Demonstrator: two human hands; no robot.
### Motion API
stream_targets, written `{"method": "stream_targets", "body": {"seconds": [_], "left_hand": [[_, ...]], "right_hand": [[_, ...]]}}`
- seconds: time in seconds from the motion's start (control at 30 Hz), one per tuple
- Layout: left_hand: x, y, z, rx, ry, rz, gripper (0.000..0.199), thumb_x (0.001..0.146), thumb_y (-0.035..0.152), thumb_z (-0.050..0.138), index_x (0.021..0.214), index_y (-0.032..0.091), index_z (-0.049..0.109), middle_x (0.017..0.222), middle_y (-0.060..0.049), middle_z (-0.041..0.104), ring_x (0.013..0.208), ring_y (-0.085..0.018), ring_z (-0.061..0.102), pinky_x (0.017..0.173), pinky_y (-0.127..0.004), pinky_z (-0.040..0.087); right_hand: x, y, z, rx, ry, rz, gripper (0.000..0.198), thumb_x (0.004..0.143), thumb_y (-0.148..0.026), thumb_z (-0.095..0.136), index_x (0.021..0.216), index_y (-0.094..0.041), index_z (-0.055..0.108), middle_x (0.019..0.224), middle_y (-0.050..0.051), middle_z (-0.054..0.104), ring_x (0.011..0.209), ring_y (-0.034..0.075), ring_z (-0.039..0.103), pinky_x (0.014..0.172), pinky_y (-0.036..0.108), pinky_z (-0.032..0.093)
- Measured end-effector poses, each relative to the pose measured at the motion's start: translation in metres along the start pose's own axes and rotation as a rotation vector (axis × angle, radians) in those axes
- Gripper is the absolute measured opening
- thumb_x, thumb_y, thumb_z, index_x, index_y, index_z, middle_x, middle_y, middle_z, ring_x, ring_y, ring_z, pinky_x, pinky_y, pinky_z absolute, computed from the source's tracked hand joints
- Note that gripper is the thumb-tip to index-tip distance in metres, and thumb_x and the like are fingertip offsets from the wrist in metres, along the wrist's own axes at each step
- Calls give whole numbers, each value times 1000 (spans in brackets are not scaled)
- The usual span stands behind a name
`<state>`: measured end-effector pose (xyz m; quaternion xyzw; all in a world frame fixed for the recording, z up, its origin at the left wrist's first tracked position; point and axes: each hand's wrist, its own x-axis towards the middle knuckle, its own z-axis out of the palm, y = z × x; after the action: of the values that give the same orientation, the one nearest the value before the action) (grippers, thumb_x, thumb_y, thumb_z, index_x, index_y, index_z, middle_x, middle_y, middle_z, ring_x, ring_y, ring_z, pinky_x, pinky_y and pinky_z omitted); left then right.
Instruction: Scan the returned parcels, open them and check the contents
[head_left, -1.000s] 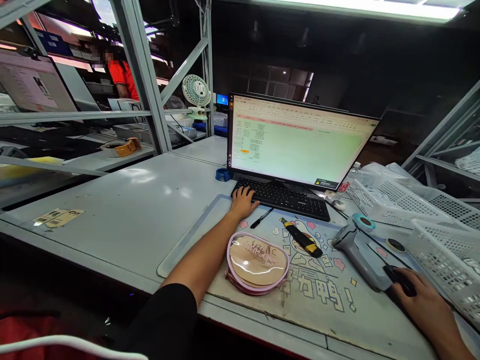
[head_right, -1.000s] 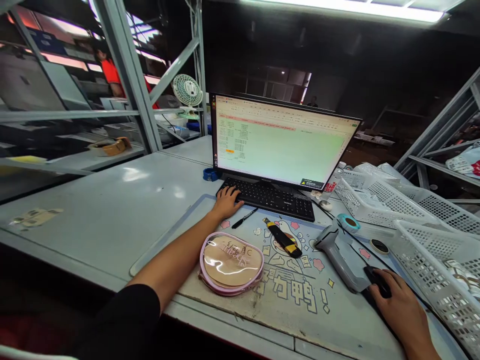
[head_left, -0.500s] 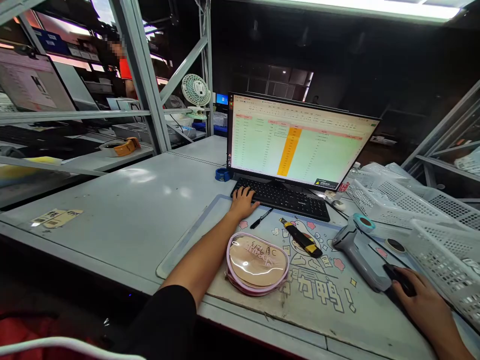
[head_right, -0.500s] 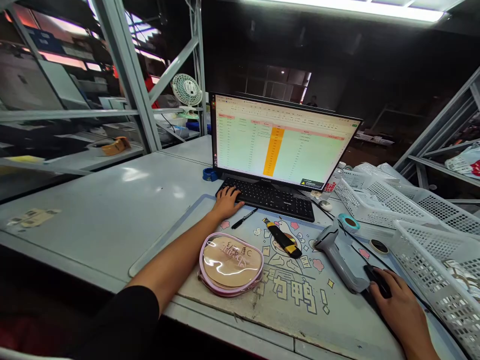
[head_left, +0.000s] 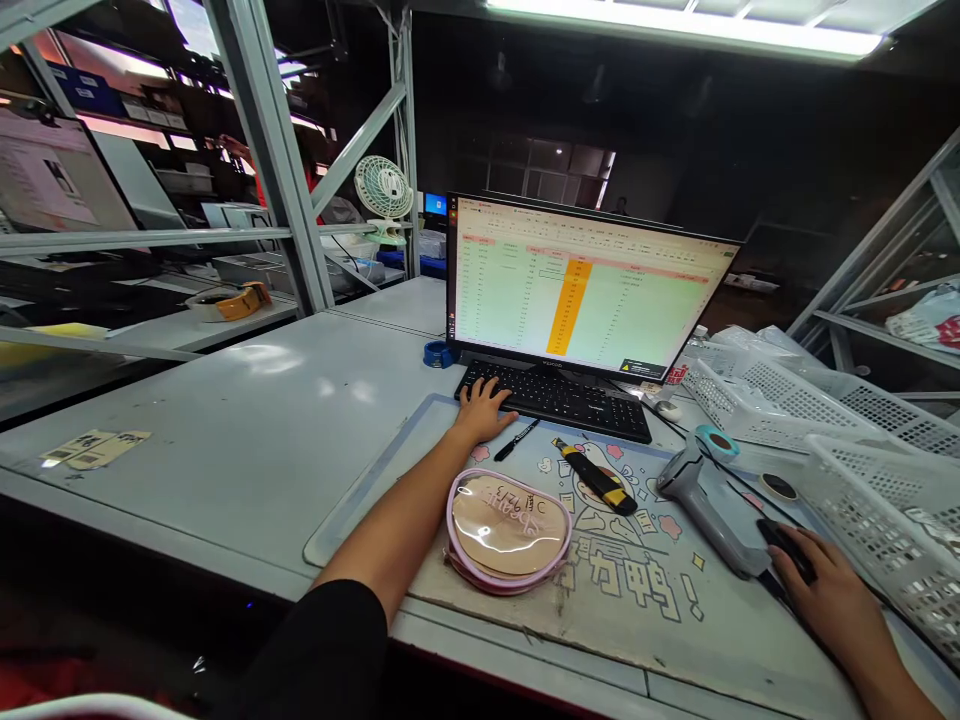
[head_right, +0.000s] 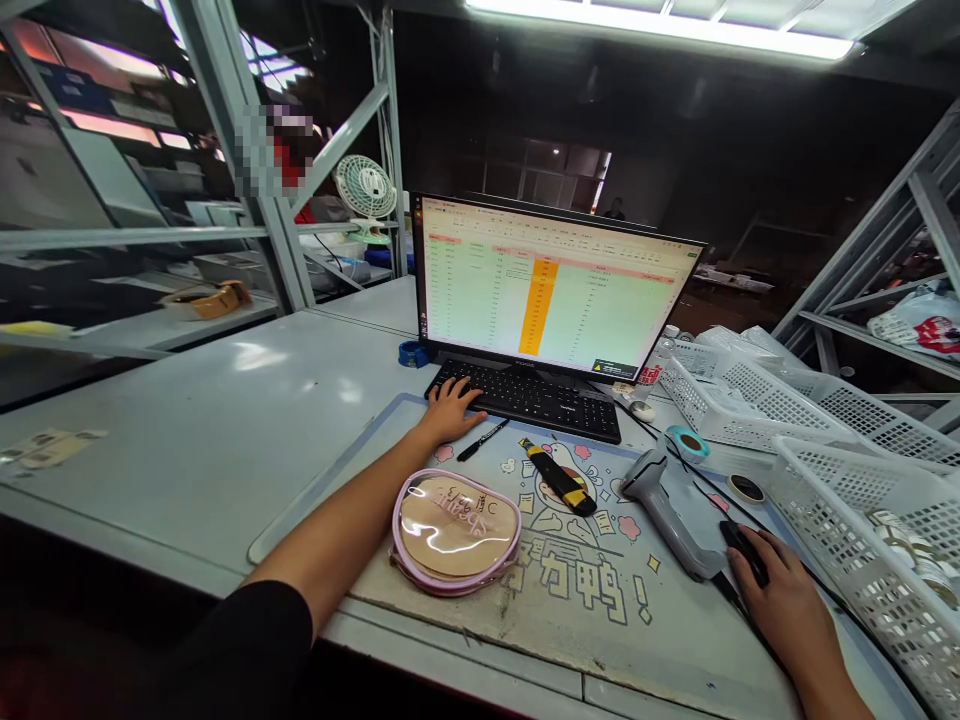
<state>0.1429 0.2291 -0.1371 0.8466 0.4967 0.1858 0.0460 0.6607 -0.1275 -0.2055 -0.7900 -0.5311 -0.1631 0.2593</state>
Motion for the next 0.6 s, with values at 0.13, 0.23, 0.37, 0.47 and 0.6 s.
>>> {"method": "stream_targets", "body": {"seconds": [0.13,0.23,0.37,0.47,0.6], "left_hand": [[0,-1,1,-1,-1,8,64,100,63,50,155,30,53,174,-9,30,160,-41,20,127,-71,16],[-1,-1,2,-5,4,6,64,100,63,50,155,31,53,174,-9,31,160,-41,20,127,-70,14],[-2,0,1,-16,25,4,64,100,61,52,156,31,52,173,-8,32,161,-40,17,128,-69,11],[-3,0,2,-33,40,5,64,100,60,53,155,30,53,173,-9,32,161,-40,16,129,-68,10],[-5,-1,3,-76,60,6,62,98,58,58,153,29,56,171,-9,36,161,-39,18,130,-66,11]], "right_hand": [[5,12,4,5,-35,2,68,93,-72,47,135,-23,69,136,16,66,118,38,68,100,55,56],[7,18,6,9,-49,-3,70,92,-73,48,135,-23,69,138,16,65,119,37,68,100,55,57],[7,17,5,25,-40,-16,68,91,-72,50,133,-22,70,138,16,65,122,37,67,103,54,56],[6,10,3,35,-43,-6,67,90,-72,50,130,-23,72,136,15,66,120,37,68,102,54,56],[4,-1,1,44,0,-15,67,93,-71,46,131,-21,70,137,16,65,122,37,67,108,54,53]]}}
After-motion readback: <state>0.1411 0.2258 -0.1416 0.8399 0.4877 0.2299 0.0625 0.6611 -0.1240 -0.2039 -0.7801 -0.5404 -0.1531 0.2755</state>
